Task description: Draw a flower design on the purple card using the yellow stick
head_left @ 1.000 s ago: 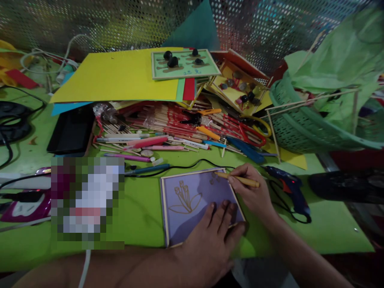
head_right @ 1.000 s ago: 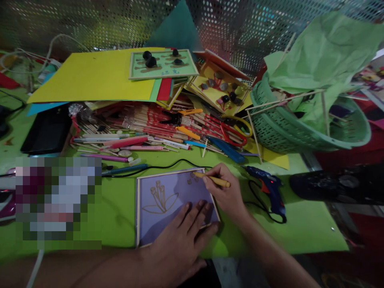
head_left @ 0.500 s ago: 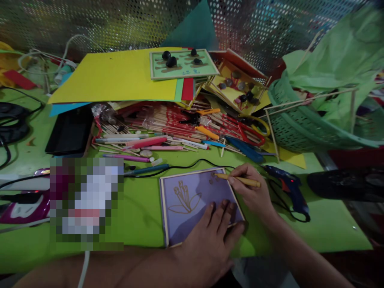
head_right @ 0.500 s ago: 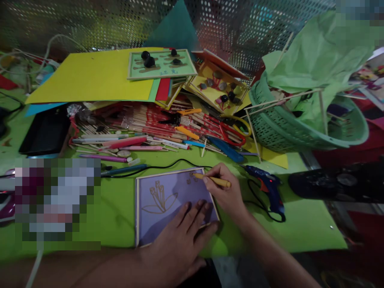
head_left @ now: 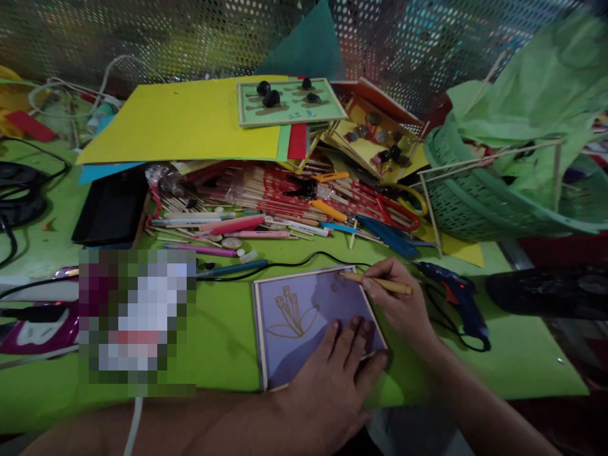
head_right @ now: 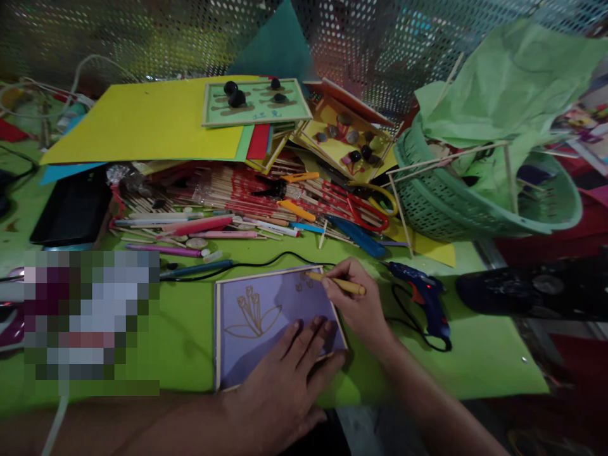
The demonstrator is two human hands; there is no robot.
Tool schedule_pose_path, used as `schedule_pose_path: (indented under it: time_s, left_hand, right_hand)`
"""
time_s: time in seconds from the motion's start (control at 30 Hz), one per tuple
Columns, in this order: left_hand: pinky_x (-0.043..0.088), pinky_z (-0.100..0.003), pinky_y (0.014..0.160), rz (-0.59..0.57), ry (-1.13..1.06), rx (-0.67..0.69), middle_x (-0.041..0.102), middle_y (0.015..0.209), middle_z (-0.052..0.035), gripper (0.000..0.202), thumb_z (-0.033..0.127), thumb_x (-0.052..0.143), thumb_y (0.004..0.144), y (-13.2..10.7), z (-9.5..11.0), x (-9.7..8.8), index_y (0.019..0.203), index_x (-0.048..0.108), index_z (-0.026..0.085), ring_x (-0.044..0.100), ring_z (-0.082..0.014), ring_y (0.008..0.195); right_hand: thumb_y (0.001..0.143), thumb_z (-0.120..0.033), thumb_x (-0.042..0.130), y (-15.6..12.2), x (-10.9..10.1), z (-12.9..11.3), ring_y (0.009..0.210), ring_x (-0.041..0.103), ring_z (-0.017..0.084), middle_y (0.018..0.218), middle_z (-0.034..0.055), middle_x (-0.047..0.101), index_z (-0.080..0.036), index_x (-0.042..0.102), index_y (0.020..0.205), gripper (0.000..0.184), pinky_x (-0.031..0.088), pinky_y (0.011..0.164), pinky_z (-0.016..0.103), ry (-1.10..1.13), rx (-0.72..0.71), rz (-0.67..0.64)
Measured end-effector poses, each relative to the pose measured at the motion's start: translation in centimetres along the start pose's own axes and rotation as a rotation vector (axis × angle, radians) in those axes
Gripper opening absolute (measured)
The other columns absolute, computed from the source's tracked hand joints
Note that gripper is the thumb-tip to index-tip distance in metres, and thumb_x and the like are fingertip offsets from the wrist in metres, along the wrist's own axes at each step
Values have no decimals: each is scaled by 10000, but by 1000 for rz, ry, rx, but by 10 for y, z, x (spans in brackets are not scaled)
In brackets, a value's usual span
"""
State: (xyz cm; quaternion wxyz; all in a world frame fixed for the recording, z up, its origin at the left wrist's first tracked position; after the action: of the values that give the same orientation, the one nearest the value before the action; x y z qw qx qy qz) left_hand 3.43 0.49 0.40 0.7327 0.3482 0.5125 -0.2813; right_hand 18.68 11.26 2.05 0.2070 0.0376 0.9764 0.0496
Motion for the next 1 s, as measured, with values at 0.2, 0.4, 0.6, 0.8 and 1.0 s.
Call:
schedule_pose_path:
  time_s: [0.2, 0.4, 0.6, 0.8, 1.0]
  left_hand:
    - [258, -504, 1192, 0, -8, 0, 425, 1604, -226, 776, 601, 621, 921, 0, 1, -1, 1530, 452, 150, 428, -372, 1482]
    - [284, -498, 1188, 1, -13, 0, 438, 1594, -231, 785, 599, 634, 914, 0, 1, -2, 1526, 453, 141, 437, -371, 1477]
    - [273, -508, 1197, 5, -21, 2, 401, 1611, -245, 826, 604, 641, 907, -1, 2, 0, 1543, 418, 127, 411, -382, 1487]
    - [262, -501, 1198, -13, -12, 1, 400, 1615, -233, 800, 599, 626, 917, 0, 0, -1, 1539, 424, 138, 404, -375, 1491]
    - [227, -503, 1202, -10, -2, 4, 408, 1610, -235, 774, 598, 604, 931, 0, 0, -1, 1536, 436, 145, 410, -374, 1485]
  right_hand:
    - [830, -261, 717, 0, 0, 2, 575, 559, 140, 673, -16, 630, -233, 616, 808, 107, 450, 510, 235, -9, 0, -7]
    - [833, -245, 711, 0, 0, 2, 574, 550, 135, 670, -20, 623, -236, 614, 808, 100, 445, 514, 229, -21, -8, 0]
    - [812, -259, 722, 0, 0, 2, 558, 535, 131, 659, -23, 609, -234, 603, 791, 124, 434, 499, 229, -10, 25, 5]
    - [842, -286, 726, -2, -2, 7, 599, 557, 143, 698, -13, 621, -235, 605, 811, 136, 453, 535, 245, 5, 38, -1]
    - [825, -317, 748, -2, 0, 4, 580, 544, 150, 680, -8, 617, -237, 606, 812, 164, 444, 510, 251, 25, 48, -11]
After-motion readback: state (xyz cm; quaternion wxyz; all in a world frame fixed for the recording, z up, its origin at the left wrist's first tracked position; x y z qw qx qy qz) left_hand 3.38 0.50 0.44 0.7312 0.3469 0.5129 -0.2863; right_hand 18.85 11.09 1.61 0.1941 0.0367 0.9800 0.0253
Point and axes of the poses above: each hand's wrist, its own y-axis towards the middle knuckle, its own x-axis out of the palm, z = x × y, the point moved 4 cm from there along y, towards the middle knuckle
